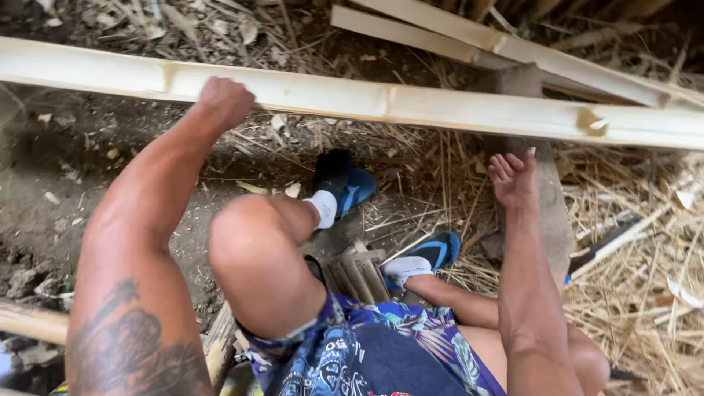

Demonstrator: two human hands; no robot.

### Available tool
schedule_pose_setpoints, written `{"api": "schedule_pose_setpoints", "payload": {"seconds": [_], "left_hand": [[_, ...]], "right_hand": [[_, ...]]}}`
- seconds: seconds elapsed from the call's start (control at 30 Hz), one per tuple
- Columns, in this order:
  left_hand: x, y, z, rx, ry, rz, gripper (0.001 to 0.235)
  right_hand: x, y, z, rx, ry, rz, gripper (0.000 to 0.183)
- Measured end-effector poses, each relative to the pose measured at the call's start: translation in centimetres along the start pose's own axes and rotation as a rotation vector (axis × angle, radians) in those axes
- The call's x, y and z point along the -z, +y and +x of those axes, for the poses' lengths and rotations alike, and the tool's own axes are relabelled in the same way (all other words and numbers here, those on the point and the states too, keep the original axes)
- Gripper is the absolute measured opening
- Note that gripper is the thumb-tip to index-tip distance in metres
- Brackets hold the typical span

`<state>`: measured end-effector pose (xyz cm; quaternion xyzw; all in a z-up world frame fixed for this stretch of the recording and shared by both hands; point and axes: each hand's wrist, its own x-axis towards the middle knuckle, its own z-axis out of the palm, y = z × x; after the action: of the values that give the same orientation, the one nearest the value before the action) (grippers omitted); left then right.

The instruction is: The person sits on the ground and uses a machete to split a long bamboo pole into thin strips. They repeatedly strike the bamboo against a wooden support to separate the sections and then use the machete to shave and smooth the resulting strips.

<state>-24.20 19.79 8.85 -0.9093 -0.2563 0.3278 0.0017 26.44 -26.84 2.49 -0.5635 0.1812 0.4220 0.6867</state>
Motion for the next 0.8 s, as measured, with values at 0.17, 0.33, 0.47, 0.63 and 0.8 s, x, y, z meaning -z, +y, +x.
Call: {"api": "schedule_pose_setpoints", "payload": {"seconds": [0.17, 0.33, 0.47, 0.63, 0.8], "left_hand": [[-5.9, -10.2, -9.2, 0.343, -0.112, 0.068, 0.025], [-10.7, -15.8, -14.6, 0.855, 0.247, -0.402, 0.033], [-8.6, -13.4, -12.1, 0.764, 0.767, -0.785, 0.048], [-3.7, -2.2, -1.9, 0.331, 0.621, -0.889, 0.047], [-4.1, 11.7, 5.8, -0.011, 0.285, -0.799, 0.063]], "right_hand": [[-15.5, 3.3, -6.9, -0.017, 0.161, 0.164, 0.088], [-25.5, 11.8, -7.6, -0.030, 0.092, -0.049, 0.056], [-30.3, 25.8, -7.9, -0.516, -0.193, -0.074, 0.070], [-27.3, 25.8, -5.3, -0.222, -0.605, -1.003, 0.065], [-17.8, 16.5, -5.3, 0.056, -0.185, -0.878, 0.050]]}}
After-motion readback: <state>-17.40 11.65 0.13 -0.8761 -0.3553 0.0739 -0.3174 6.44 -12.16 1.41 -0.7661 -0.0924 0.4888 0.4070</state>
